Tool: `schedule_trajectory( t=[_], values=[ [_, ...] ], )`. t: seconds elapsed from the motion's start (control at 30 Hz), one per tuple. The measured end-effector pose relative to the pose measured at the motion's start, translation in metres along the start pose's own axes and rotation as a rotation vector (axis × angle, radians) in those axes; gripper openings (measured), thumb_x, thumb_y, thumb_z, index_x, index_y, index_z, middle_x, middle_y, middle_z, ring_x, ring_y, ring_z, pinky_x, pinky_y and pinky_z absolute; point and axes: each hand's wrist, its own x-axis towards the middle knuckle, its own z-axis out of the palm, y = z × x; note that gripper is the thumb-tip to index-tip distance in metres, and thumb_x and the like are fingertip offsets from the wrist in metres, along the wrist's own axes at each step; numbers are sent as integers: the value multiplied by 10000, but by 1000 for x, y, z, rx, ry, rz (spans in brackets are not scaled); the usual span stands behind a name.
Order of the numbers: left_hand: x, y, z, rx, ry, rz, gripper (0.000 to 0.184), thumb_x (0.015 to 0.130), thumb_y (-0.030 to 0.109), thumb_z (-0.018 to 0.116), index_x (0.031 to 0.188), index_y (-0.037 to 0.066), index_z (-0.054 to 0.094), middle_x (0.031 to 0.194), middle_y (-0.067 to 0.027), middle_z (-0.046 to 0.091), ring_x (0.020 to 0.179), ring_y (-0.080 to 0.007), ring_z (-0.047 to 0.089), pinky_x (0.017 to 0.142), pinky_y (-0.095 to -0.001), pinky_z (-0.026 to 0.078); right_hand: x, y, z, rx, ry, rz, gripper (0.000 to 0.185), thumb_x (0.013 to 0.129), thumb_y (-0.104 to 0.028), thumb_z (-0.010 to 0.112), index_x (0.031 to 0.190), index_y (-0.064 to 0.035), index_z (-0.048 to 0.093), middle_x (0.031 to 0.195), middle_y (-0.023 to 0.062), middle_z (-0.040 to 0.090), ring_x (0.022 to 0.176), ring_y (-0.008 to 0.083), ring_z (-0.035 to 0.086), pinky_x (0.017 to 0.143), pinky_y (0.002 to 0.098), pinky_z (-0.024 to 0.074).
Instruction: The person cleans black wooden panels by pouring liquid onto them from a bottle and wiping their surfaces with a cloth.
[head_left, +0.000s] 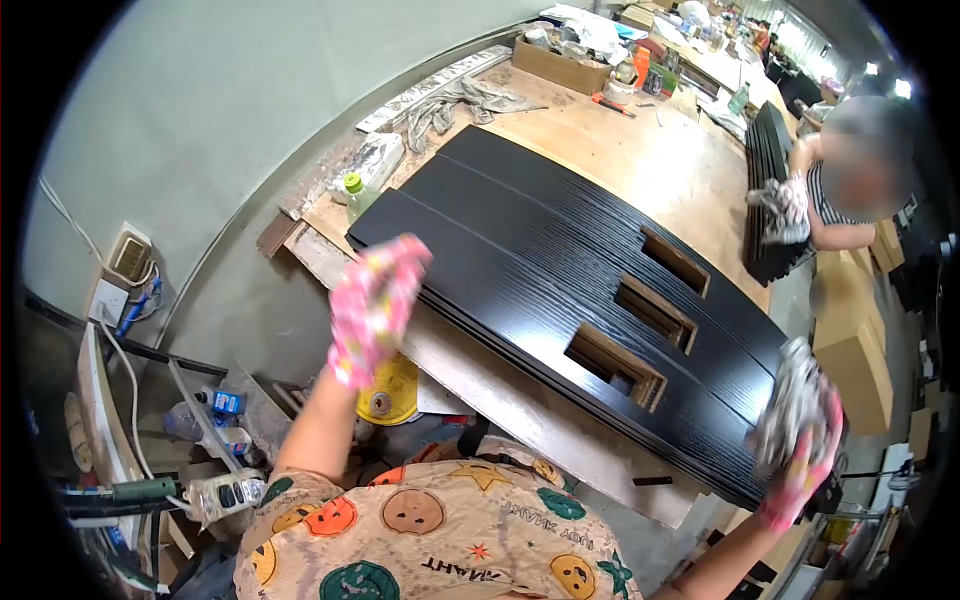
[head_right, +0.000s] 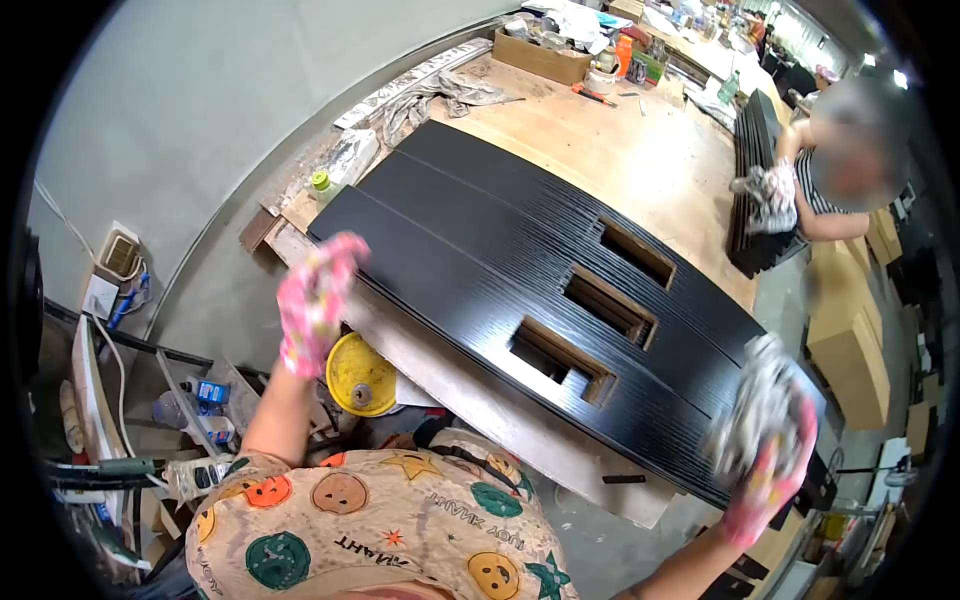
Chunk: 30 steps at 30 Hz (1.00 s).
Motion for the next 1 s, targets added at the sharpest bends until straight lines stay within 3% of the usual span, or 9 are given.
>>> schedule_trajectory(
  t=[0.03, 0.13, 0.23, 0.3, 0.43, 0.5, 0.53, 0.77, 1.0],
  values=[
    [17, -36, -12, 521, 84, 255, 365, 878, 213, 649, 1182, 17, 608, 1114, -152, 648, 1002, -263, 628, 852, -358, 509, 22, -3, 18, -50, -1, -26, 496, 913, -157, 581, 1361, 7, 444, 1311, 138, 534, 1177, 224, 518, 1021, 342, 386],
    [47, -87, -32, 520, 153, -93, 381, 897, 219, 625, 1215, 13, 581, 1136, -172, 637, 1055, -308, 606, 913, -385, 479, 58, -48, 106, -111, -195, -182, 481, 885, -113, 617, 1339, -21, 488, 1285, 145, 561, 1164, 234, 538, 997, 350, 416],
    [64, -104, -44, 389, -53, -374, 373, 924, 226, 587, 1246, 40, 565, 1170, -182, 621, 1110, -316, 579, 975, -389, 437, 80, -92, 223, -274, -511, -684, 513, 802, -120, 700, 1285, -60, 536, 1271, 192, 554, 1184, 334, 545, 1007, 414, 440],
    [77, -106, -43, 276, -334, -294, 385, 946, 266, 557, 1273, 62, 557, 1266, -144, 583, 1195, -297, 533, 1007, -374, 415, 93, -101, 314, -260, -629, -751, 504, 803, -147, 708, 1271, -64, 540, 1236, 180, 567, 1167, 350, 543, 1010, 411, 423],
    [121, -122, -1, 357, -261, 200, 435, 945, 179, 486, 1364, 68, 453, 1251, -181, 578, 1170, -331, 539, 980, -396, 436, 89, -86, 456, -550, -863, -747, 471, 870, -258, 608, 1294, -85, 501, 1319, 209, 497, 1232, 397, 454, 1039, 458, 384],
    [135, -103, 16, 435, -671, -287, 491, 939, 163, 459, 1412, 67, 368, 1211, -212, 585, 1102, -346, 571, 932, -424, 458, 80, -94, 450, -598, -882, -765, 458, 880, -261, 580, 1295, -90, 491, 1341, 214, 471, 1249, 425, 422, 1047, 456, 375],
    [124, -118, 22, 387, -570, -79, 504, 946, 192, 451, 1419, 58, 339, 1181, -224, 592, 1036, -362, 591, 891, -443, 471, 79, -86, 442, -584, -851, -814, 422, 872, -236, 588, 1261, -88, 518, 1325, 219, 479, 1218, 444, 437, 1030, 479, 388],
    [122, -126, 24, 566, -515, 146, 460, 855, 125, 544, 1300, 30, 475, 1255, -166, 550, 1120, -320, 547, 951, -417, 423, 39, -71, 278, -645, -912, -828, 449, 729, -68, 670, 1171, -49, 597, 1212, 210, 550, 1100, 500, 494, 945, 543, 440],
    [125, -123, 28, 441, -494, 12, 513, 851, 88, 531, 1346, 6, 425, 1110, -198, 619, 1018, -330, 592, 881, -423, 464, 82, -74, 423, -378, -889, -1001, 389, 728, -30, 648, 1115, -56, 615, 1160, 161, 570, 1072, 427, 505, 885, 499, 460]
  ],
)
